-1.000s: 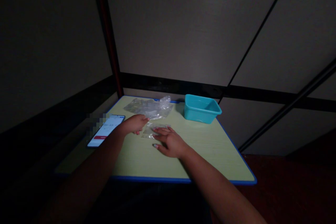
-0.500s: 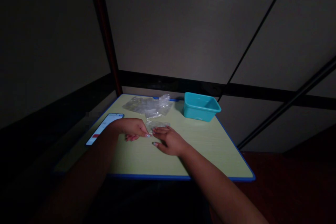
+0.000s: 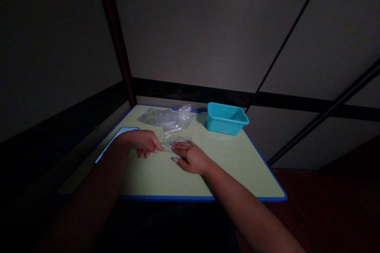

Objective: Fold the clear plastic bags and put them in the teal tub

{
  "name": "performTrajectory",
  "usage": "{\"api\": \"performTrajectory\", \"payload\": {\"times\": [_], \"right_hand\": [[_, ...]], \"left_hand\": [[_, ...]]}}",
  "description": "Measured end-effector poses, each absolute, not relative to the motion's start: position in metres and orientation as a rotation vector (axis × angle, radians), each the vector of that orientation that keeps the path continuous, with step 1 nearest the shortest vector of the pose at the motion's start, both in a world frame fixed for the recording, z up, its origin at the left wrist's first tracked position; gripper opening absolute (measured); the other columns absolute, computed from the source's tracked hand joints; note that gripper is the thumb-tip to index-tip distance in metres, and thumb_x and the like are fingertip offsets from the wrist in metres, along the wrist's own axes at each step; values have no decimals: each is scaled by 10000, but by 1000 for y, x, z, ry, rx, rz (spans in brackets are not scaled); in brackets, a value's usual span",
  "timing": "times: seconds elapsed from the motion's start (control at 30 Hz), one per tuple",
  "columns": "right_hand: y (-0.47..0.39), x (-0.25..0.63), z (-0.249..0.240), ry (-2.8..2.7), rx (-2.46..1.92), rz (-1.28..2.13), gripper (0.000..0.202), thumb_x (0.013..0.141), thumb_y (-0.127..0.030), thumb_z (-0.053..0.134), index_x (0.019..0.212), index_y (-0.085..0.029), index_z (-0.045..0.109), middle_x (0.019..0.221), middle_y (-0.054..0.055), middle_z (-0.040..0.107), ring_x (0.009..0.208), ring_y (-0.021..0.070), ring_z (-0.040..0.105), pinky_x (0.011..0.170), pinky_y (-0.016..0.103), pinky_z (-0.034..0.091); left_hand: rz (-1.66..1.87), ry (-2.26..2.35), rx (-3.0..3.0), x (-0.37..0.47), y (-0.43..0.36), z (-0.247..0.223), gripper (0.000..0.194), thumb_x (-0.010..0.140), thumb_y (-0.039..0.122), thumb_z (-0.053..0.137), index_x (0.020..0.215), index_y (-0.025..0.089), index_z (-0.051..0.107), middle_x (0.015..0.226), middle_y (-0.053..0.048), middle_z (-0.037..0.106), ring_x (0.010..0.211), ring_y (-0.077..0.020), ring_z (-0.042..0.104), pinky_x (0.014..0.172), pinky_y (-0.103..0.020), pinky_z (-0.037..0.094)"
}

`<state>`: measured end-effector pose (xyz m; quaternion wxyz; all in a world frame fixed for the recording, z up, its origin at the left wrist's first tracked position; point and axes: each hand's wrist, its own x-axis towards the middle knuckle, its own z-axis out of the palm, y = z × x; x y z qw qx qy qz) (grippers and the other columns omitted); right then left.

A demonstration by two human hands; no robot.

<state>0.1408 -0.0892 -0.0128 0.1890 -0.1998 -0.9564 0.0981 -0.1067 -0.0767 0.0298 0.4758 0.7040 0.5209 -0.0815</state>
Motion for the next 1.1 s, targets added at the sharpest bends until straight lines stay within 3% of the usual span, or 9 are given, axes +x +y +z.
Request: {"api": "performTrajectory", "payload": {"times": [0.3,0.63,0.83,1.1], "right_hand": [[-87,140,-15,-2624,-530,322,371,909,-292,419,1251,-204,530,1268,116,557,1201,218,481,1013,430,348],[-91,141,-10,-2689,-547,453,379,942,-285,334,1279,-233,502,1315,82,520,1243,193,434,1084,471,197],[-92,142,-10,-2700,-592,336,339,923,-312,386,1190,-247,584,1363,85,467,1266,222,401,1055,479,248],[-90,140,-12,-2706,-590,335,375,917,-275,384,1265,-227,513,1287,90,545,1240,218,433,1051,488,255]], "left_hand": [[-156,1251,1740,-110,-73,24,417,732,303,561,1113,152,637,610,-25,656,420,-89,518,438,-181,420],[-161,1298,1723,-107,-77,28,425,733,297,560,1123,142,629,639,-41,669,413,-84,516,427,-175,419],[-177,1320,1701,-102,-83,38,433,730,308,565,1121,134,630,631,-42,669,415,-84,515,429,-169,415],[-166,1328,1712,-99,-86,42,409,732,310,554,1082,114,638,595,-31,652,420,-87,511,435,-177,417]]}}
